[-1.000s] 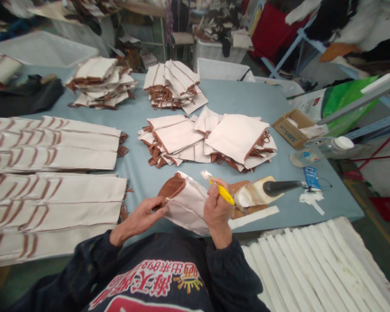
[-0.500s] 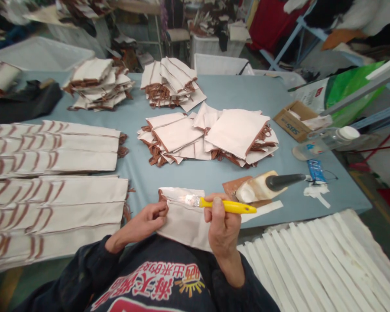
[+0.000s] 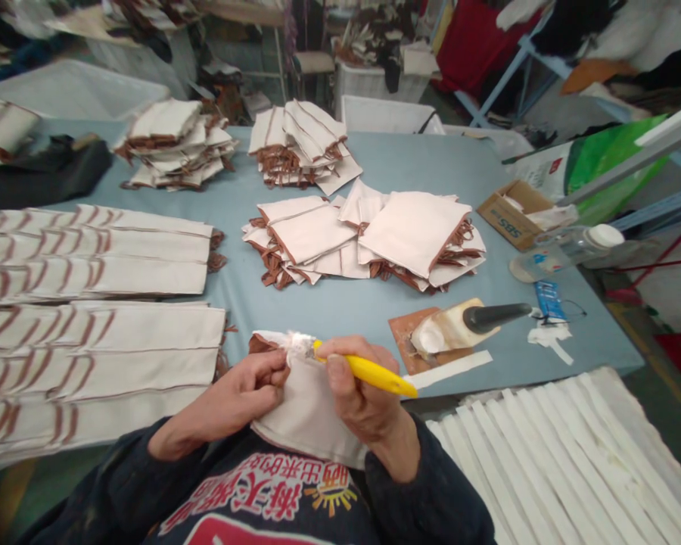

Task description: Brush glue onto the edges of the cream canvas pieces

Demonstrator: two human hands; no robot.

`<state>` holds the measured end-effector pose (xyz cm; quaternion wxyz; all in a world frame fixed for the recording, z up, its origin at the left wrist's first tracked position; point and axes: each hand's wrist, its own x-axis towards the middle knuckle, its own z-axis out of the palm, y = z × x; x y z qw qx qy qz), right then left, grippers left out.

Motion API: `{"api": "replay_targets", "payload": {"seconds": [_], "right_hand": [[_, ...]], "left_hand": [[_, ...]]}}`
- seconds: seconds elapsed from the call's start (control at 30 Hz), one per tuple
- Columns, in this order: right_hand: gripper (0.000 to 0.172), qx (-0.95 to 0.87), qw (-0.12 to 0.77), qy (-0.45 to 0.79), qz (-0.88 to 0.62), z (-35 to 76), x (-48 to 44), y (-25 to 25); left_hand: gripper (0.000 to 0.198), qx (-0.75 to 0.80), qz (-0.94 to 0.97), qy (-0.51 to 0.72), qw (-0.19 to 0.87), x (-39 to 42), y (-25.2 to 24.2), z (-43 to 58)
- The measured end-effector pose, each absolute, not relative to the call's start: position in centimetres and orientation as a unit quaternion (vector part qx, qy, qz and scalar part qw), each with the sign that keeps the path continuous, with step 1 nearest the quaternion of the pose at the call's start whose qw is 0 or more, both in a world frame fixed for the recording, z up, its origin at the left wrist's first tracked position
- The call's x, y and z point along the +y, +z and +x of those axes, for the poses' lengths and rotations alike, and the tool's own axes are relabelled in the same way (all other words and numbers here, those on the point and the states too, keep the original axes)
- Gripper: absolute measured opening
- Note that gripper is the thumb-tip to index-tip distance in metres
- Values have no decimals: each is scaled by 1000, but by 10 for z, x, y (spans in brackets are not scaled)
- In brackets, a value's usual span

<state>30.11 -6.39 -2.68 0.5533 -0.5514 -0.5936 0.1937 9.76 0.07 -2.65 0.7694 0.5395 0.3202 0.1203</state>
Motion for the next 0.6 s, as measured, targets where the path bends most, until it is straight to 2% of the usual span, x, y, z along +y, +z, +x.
{"api": "replay_targets", "payload": {"seconds": [0.2, 0.4, 0.6], "right_hand": [[24, -531, 645, 173, -522, 305, -71, -16], [23, -573, 567, 215, -551, 309, -71, -24], [26, -554, 592, 181, -557, 312, -75, -24]], "left_hand": [[18, 338, 506, 134, 782, 0, -22, 96], [15, 326, 504, 99, 794, 5, -23, 94], [11, 327, 541, 108, 768, 8, -26, 94]]}}
